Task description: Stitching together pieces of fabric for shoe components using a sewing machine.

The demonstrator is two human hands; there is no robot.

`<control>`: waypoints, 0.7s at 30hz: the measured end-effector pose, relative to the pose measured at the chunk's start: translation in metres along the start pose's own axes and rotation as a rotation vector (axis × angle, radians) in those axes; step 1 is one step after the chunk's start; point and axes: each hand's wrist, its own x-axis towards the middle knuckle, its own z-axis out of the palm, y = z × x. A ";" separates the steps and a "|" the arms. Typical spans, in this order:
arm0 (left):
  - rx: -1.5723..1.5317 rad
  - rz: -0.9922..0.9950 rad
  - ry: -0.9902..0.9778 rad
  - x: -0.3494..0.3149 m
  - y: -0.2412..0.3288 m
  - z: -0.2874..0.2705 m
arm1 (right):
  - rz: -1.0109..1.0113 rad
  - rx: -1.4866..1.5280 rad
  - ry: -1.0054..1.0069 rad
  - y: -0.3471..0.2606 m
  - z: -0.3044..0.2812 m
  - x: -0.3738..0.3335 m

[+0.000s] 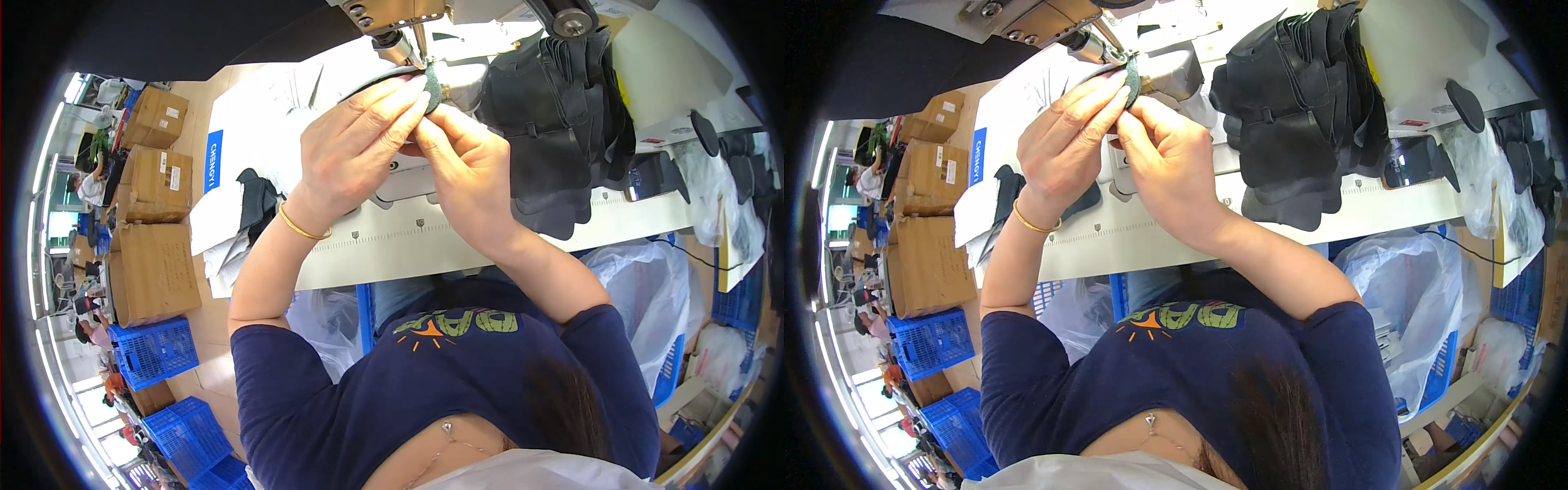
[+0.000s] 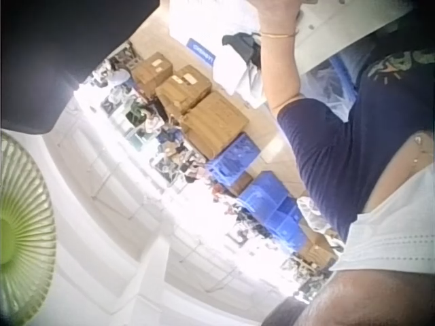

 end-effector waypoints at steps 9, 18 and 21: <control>-0.072 -0.042 0.046 -0.001 -0.005 0.006 | 0.046 -0.076 -0.101 -0.003 0.002 0.000; -0.066 -0.109 0.087 -0.003 -0.007 0.013 | -0.011 -0.009 -0.056 0.000 0.011 0.000; -0.042 -0.109 0.080 -0.002 -0.007 0.013 | -0.077 0.006 -0.026 -0.001 0.014 0.001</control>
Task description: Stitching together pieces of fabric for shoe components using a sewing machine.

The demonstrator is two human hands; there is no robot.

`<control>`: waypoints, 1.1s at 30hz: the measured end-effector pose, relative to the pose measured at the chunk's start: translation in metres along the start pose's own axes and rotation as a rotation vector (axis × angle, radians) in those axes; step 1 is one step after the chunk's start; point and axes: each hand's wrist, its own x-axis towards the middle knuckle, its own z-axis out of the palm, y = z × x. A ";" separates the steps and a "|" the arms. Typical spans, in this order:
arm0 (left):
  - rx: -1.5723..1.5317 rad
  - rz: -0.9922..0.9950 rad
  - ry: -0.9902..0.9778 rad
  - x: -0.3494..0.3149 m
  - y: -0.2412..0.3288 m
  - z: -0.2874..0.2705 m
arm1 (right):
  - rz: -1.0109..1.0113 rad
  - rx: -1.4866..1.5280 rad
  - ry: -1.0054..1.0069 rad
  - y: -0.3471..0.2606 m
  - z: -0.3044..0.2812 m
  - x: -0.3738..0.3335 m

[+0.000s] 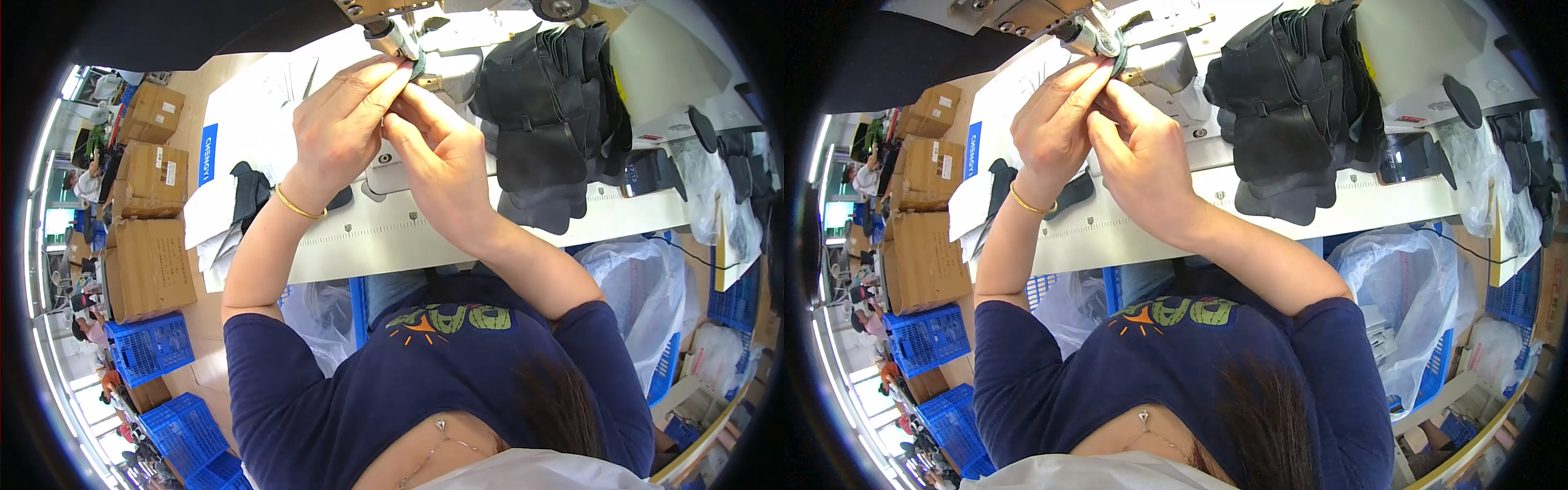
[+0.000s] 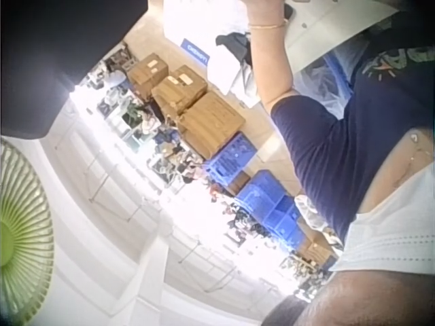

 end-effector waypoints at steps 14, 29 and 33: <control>0.093 -0.060 -0.085 0.011 0.012 -0.006 | -0.042 -0.112 -0.027 0.006 -0.006 0.002; 0.029 -0.111 -0.236 0.025 0.008 -0.020 | -0.159 -0.197 0.032 0.032 0.002 0.010; 0.049 -0.133 -0.242 0.026 0.012 -0.020 | -0.075 -0.284 0.007 0.032 -0.001 0.011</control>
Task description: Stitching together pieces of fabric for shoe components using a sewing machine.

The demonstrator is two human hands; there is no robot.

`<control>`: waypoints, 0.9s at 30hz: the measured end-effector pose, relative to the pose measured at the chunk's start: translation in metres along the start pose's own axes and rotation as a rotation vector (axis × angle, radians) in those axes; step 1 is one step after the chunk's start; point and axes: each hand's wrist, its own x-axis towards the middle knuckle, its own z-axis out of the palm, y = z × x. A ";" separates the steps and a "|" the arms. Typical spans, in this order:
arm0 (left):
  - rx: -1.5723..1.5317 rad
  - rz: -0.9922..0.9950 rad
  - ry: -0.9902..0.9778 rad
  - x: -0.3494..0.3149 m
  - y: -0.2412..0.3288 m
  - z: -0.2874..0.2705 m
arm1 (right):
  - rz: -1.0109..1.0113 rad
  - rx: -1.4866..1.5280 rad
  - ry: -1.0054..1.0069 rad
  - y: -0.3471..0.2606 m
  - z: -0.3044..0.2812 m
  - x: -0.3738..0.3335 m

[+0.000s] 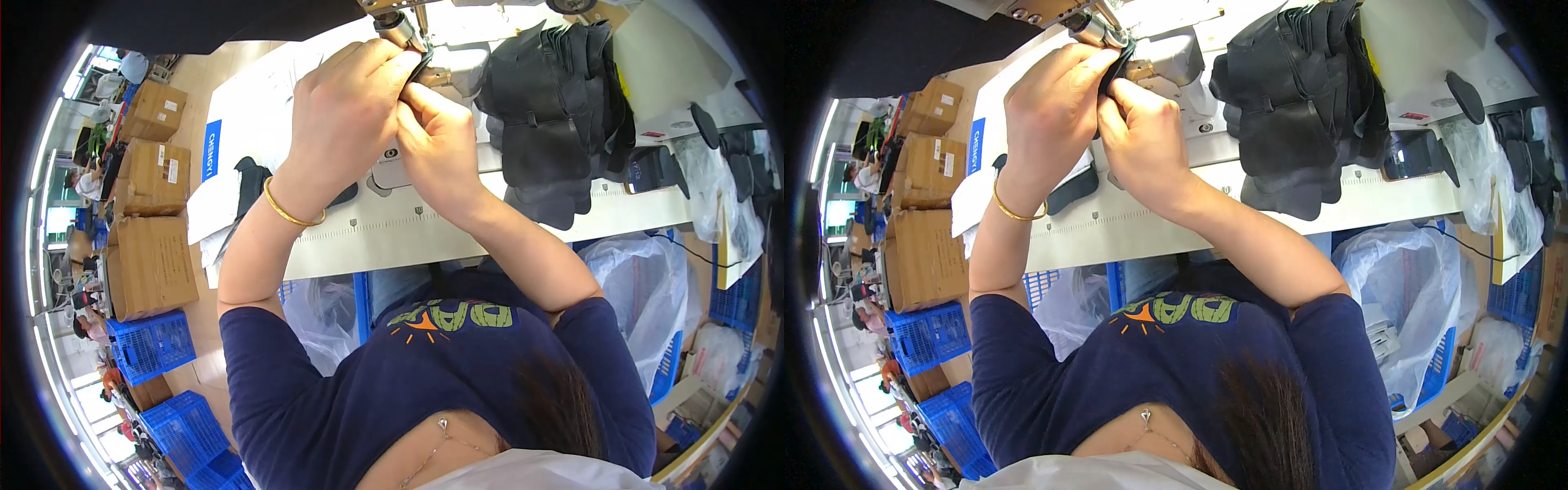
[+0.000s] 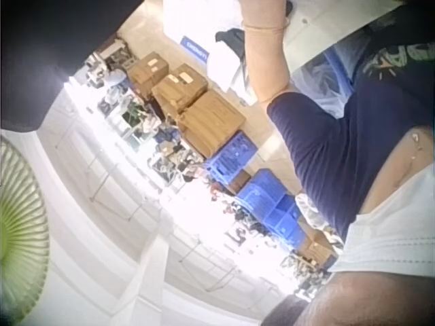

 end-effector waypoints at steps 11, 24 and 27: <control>0.054 0.090 0.022 -0.001 -0.004 -0.001 | 0.026 0.054 -0.008 -0.013 -0.001 -0.003; 0.019 -0.016 -0.024 0.005 0.009 -0.006 | 0.056 0.058 -0.042 -0.029 -0.015 -0.004; -0.021 -0.086 -0.060 0.005 0.012 -0.008 | 0.104 0.033 -0.031 -0.036 -0.017 -0.005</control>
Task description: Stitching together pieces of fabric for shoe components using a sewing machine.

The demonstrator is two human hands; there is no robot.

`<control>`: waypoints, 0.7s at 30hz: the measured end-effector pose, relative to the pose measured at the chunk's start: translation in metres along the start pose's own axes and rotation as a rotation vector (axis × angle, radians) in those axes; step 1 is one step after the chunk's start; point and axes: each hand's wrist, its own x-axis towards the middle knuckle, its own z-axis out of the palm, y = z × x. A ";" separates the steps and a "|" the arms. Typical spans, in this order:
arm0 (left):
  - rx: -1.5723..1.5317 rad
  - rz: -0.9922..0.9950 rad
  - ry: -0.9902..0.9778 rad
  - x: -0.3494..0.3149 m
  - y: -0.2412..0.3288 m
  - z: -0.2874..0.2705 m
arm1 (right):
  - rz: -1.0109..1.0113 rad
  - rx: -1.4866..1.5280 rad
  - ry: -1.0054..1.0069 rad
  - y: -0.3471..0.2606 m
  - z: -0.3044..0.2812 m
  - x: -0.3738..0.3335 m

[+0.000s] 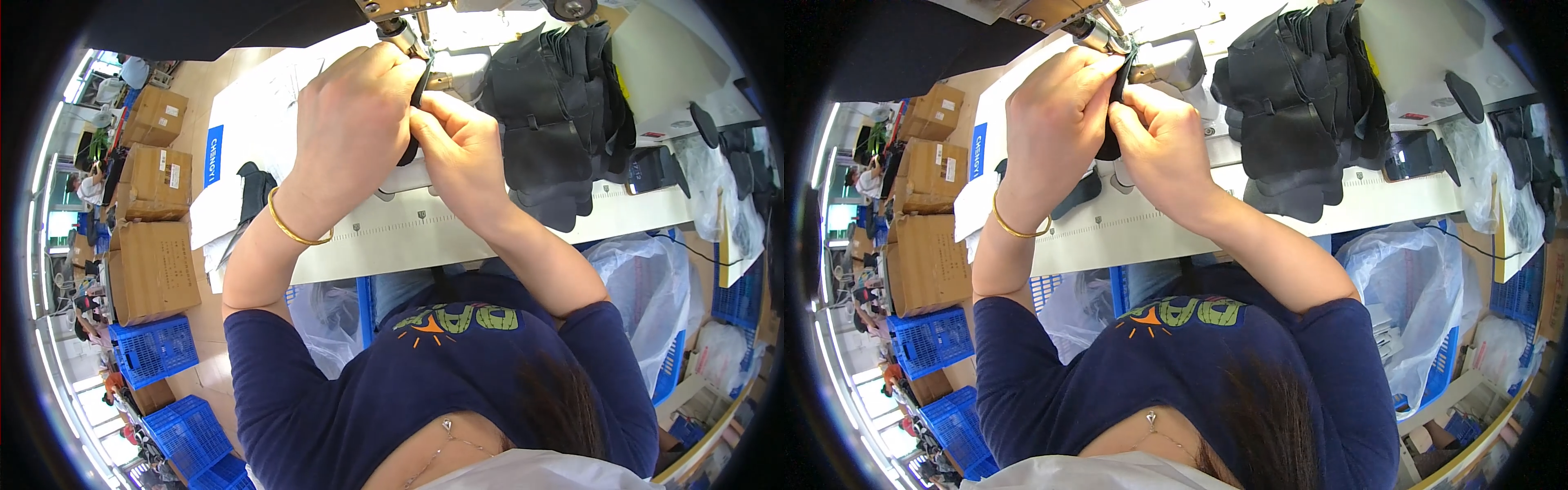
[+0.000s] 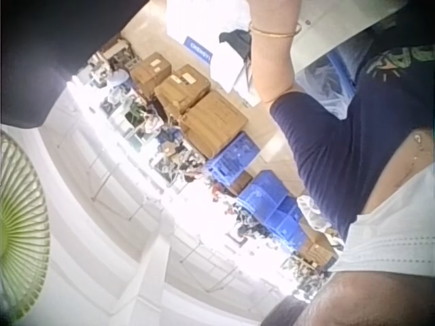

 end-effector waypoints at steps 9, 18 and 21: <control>0.039 -0.054 -0.047 0.005 0.012 -0.006 | 0.009 0.054 -0.018 0.006 -0.005 0.001; 0.030 -0.048 -0.011 0.004 0.019 -0.004 | -0.007 0.036 -0.030 0.000 -0.013 -0.001; 0.054 -0.108 -0.067 0.005 0.025 -0.008 | 0.018 0.046 -0.025 -0.005 -0.015 -0.001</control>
